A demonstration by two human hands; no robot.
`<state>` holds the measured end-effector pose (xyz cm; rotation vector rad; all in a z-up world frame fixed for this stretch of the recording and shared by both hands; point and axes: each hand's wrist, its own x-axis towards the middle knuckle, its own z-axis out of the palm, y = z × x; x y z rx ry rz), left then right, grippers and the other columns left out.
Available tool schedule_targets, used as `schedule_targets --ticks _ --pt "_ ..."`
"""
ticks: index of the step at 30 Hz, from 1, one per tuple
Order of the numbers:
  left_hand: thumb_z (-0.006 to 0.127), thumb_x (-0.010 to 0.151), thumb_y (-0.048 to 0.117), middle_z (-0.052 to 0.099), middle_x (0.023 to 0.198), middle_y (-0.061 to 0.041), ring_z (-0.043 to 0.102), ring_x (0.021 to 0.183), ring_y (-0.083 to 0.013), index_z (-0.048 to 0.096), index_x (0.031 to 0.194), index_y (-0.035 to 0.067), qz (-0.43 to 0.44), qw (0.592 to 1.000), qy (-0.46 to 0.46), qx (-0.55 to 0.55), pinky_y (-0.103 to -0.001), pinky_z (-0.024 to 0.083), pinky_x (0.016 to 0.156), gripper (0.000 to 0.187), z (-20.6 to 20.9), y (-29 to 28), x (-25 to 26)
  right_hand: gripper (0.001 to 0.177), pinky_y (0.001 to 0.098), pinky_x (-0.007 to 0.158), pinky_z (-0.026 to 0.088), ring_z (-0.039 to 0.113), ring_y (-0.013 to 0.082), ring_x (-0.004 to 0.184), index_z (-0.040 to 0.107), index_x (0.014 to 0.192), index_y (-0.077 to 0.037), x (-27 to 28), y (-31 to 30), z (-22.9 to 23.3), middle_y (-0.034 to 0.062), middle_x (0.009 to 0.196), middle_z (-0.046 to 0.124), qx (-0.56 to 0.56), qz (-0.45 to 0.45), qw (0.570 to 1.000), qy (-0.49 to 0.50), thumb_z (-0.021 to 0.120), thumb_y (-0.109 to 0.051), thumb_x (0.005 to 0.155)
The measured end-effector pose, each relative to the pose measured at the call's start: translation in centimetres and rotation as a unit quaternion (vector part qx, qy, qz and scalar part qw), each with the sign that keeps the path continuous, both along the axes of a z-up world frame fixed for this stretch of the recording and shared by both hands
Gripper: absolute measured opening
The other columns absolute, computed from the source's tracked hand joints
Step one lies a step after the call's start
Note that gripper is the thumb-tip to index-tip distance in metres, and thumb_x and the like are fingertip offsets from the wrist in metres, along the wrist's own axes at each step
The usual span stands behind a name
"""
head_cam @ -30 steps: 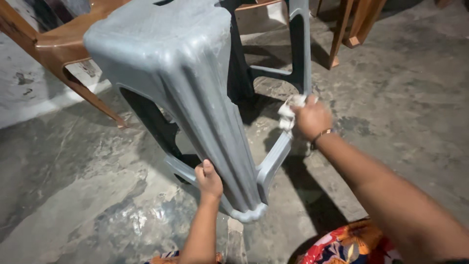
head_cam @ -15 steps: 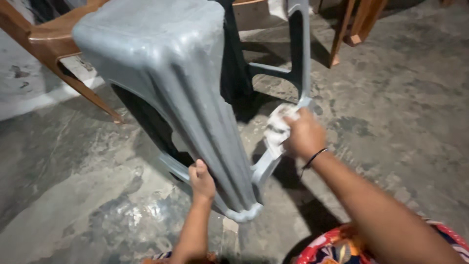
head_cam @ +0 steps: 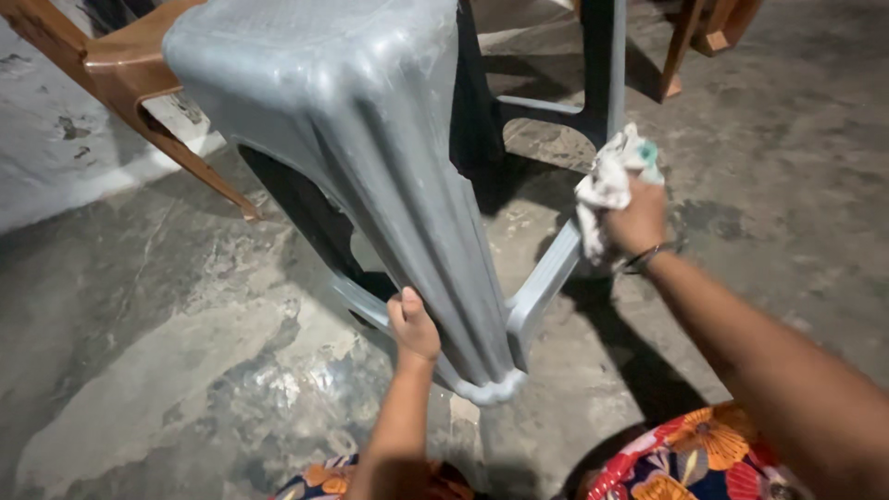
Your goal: The person wipes a gray plastic stool with a white cloth, cleaning the legs, seat, and underside. They rotate the stool to access different sides and continue wiping until the entire surface is covered.
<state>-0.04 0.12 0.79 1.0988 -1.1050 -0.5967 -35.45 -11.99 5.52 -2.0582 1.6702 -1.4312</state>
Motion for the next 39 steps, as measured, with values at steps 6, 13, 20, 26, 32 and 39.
schedule_targets --ticks 6,13,20,26,32,39 --pt "0.044 0.101 0.063 0.066 0.096 -0.012 0.060 0.091 -0.0191 0.061 0.100 -0.008 0.061 0.997 -0.028 0.037 -0.035 0.049 0.086 0.072 -2.0 -0.8 0.4 0.078 0.0503 0.107 0.033 0.036 0.0523 0.127 0.049 0.141 0.003 11.8 16.9 -3.0 0.0413 0.136 0.036 0.076 0.025 0.992 -0.096 0.070 0.002 0.066" --pt "0.044 0.100 0.063 0.065 0.100 -0.013 0.060 0.095 -0.0199 0.060 0.103 -0.007 0.064 0.996 -0.046 0.040 -0.036 0.048 0.088 0.072 -2.9 -1.1 1.1 0.065 0.0427 0.114 0.039 0.047 0.0444 0.131 0.059 0.140 -0.007 11.7 13.6 -2.0 0.0271 0.136 0.053 0.124 -0.017 0.984 -0.128 0.070 -0.002 0.076" --pt "0.045 0.099 0.064 0.064 0.096 -0.014 0.059 0.091 -0.0204 0.060 0.099 -0.008 0.021 0.999 -0.018 0.027 -0.037 0.049 0.087 0.074 -2.5 -1.1 0.9 0.085 0.0391 0.096 0.052 0.067 0.0342 0.110 0.052 0.139 -0.002 3.0 3.9 0.0 0.0215 0.121 0.068 0.071 0.004 0.973 -0.220 0.077 -0.003 0.057" --pt "0.047 0.099 0.063 0.060 0.101 -0.013 0.057 0.096 -0.0203 0.054 0.107 -0.009 0.061 0.996 0.010 0.071 -0.037 0.048 0.090 0.072 -2.7 -0.7 0.4 0.056 0.0392 0.082 0.057 0.069 0.0286 0.095 0.060 0.120 -0.001 -5.3 -2.7 -2.8 0.0145 0.105 0.070 0.194 0.124 0.888 -0.398 0.068 0.005 0.066" --pt "0.043 0.101 0.059 0.064 0.098 -0.010 0.058 0.092 -0.0180 0.060 0.103 -0.008 0.021 1.000 0.003 0.019 -0.035 0.048 0.086 0.069 -1.4 -0.6 0.4 0.027 0.0388 0.082 0.055 0.071 0.0254 0.093 0.076 0.105 -0.008 -1.4 0.6 -3.9 0.0123 0.103 0.076 0.151 0.115 0.980 -0.058 0.072 -0.007 0.078" --pt "0.041 0.103 0.057 0.065 0.094 -0.011 0.058 0.089 -0.0186 0.062 0.096 -0.008 -0.007 1.000 -0.002 0.016 -0.035 0.049 0.083 0.068 0.2 0.0 0.2 0.046 0.0360 0.080 0.056 0.072 0.0259 0.090 0.070 0.104 -0.005 8.1 11.4 -2.5 0.0148 0.096 0.075 0.224 0.077 0.916 -0.325 0.074 -0.009 0.058"
